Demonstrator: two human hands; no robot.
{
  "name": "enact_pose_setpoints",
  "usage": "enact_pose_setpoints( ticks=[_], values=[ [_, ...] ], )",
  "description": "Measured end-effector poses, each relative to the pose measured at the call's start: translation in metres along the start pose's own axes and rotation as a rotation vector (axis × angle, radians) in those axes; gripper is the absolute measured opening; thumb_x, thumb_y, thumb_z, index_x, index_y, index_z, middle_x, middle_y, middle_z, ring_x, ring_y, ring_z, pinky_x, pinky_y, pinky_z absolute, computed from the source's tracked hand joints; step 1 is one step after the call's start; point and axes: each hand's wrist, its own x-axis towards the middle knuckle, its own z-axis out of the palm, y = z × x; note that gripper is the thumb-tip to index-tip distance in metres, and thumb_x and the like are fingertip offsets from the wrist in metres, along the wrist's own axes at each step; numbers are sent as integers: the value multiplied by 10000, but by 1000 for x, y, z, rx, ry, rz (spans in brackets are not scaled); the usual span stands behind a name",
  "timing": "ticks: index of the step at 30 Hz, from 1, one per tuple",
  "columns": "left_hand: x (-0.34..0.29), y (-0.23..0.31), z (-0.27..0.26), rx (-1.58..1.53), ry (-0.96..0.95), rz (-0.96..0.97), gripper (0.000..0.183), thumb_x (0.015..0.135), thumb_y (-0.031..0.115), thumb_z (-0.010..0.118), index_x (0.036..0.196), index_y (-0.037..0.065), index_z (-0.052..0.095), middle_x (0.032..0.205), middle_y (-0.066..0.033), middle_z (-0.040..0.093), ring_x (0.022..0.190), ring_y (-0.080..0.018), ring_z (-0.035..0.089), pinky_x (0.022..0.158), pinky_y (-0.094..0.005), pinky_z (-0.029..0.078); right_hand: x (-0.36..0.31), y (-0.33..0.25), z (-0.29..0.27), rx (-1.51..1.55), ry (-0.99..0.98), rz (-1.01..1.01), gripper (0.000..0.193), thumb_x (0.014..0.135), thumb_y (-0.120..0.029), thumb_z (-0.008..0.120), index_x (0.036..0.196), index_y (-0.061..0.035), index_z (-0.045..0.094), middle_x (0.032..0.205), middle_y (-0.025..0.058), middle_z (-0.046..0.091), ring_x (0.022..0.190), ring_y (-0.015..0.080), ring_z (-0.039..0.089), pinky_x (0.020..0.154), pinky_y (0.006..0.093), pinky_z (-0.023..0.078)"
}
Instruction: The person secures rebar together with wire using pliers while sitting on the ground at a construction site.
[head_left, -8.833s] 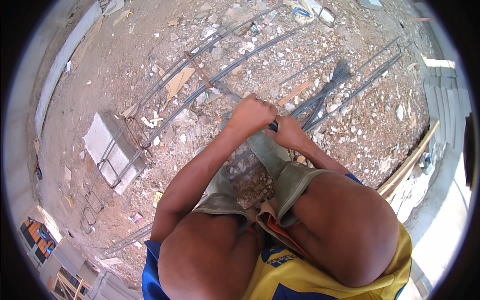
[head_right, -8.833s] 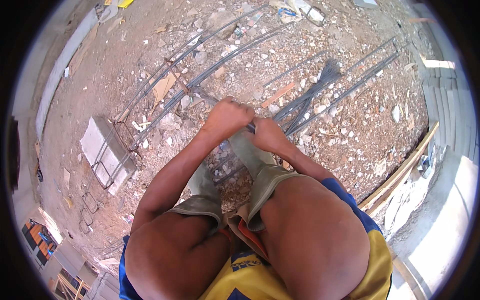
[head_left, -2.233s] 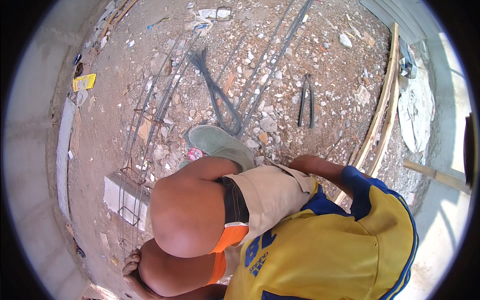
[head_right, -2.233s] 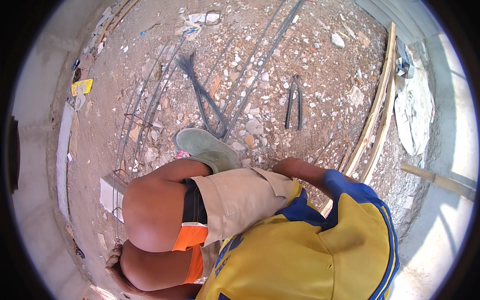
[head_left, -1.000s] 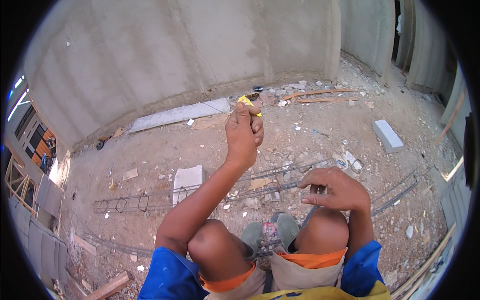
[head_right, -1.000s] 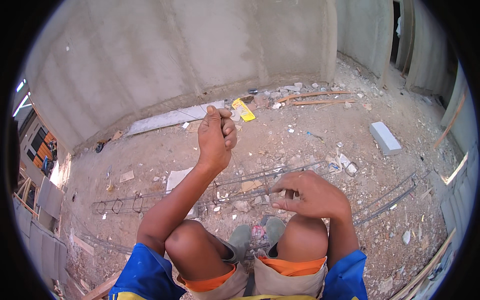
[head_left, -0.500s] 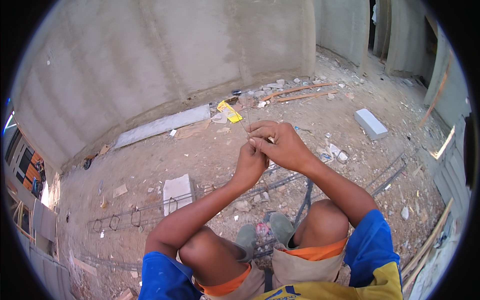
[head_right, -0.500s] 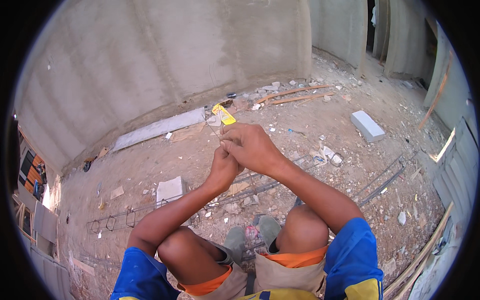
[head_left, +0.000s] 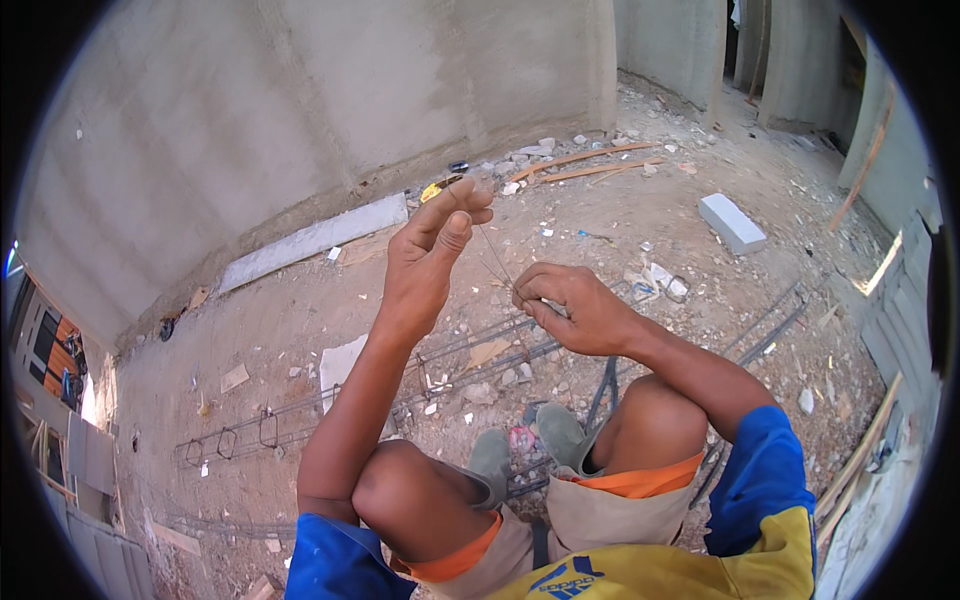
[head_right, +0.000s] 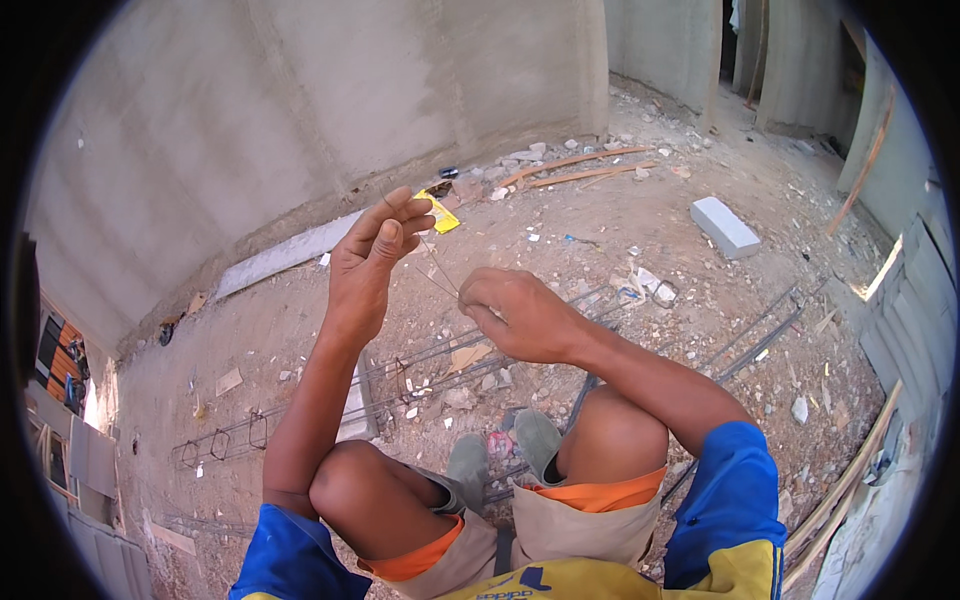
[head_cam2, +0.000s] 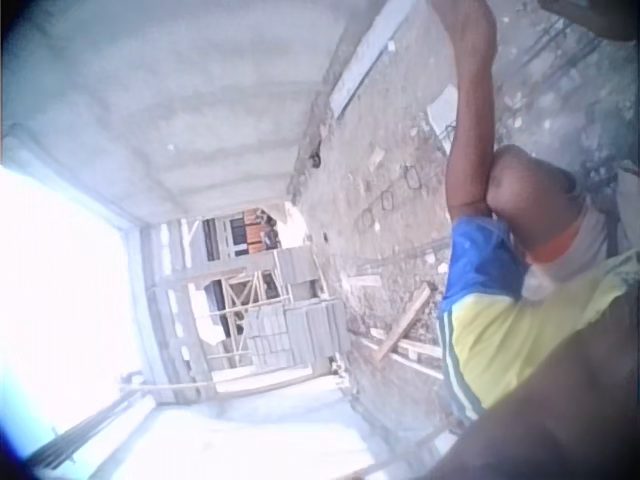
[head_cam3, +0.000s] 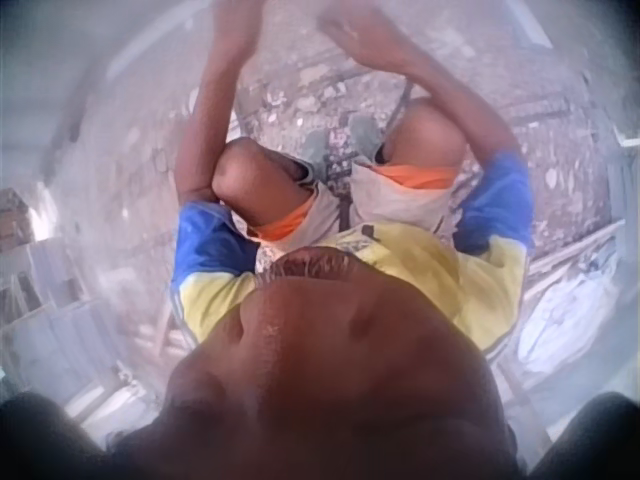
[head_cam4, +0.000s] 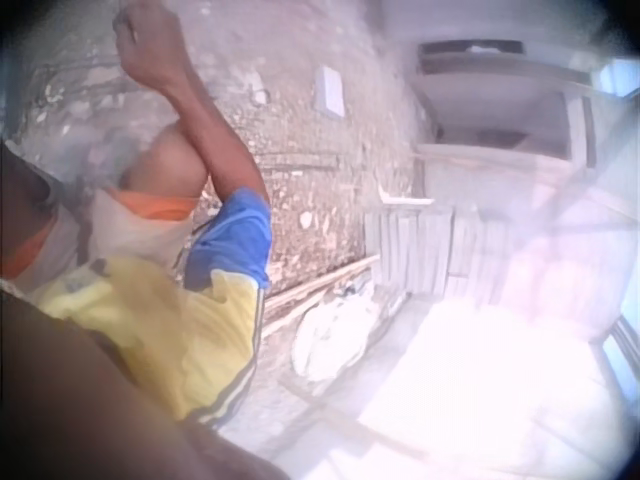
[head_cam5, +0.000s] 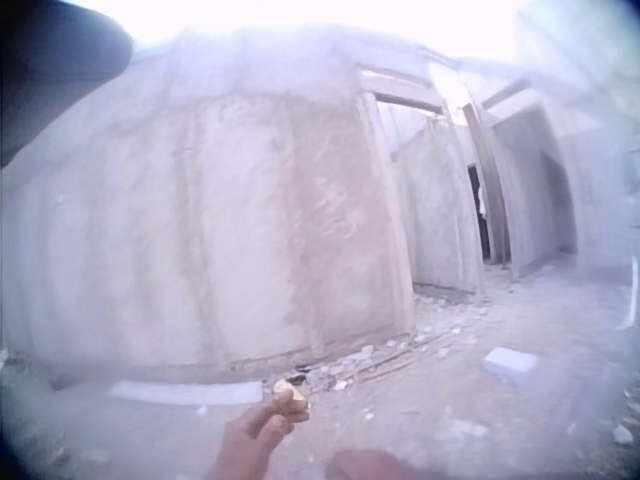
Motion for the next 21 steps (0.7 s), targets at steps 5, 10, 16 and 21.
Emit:
enact_pose_setpoints(
  ticks=[5,10,16,21],
  values=[
    [-1,-2,-2,81,140,33,334,973,280,664,1166,11,706,977,-41,706,898,-116,616,817,-269,493,-1,-1,1,23,-123,33,93,892,-21,612,968,22,645,1020,157,661,959,311,657,854,381,519],
    [-2,-8,0,21,130,-106,270,967,230,680,1132,23,734,818,23,625,712,-69,514,665,-239,453,0,-3,0,234,209,186,136,995,-95,553,1007,8,641,1046,112,669,997,215,661,869,354,521],
    [-6,-10,19,120,0,-33,280,968,206,675,1164,11,719,834,26,590,671,-56,477,601,-229,426,5,-7,4,369,216,316,143,1030,-74,487,1073,25,580,900,105,680,806,159,687,728,291,539],
    [-4,-8,24,105,-6,-21,294,969,203,674,1178,0,710,821,20,587,670,-55,482,599,-225,424,6,-14,3,327,238,304,95,988,-31,521,1042,24,576,801,112,677,676,165,677,623,313,534]
  ],
)
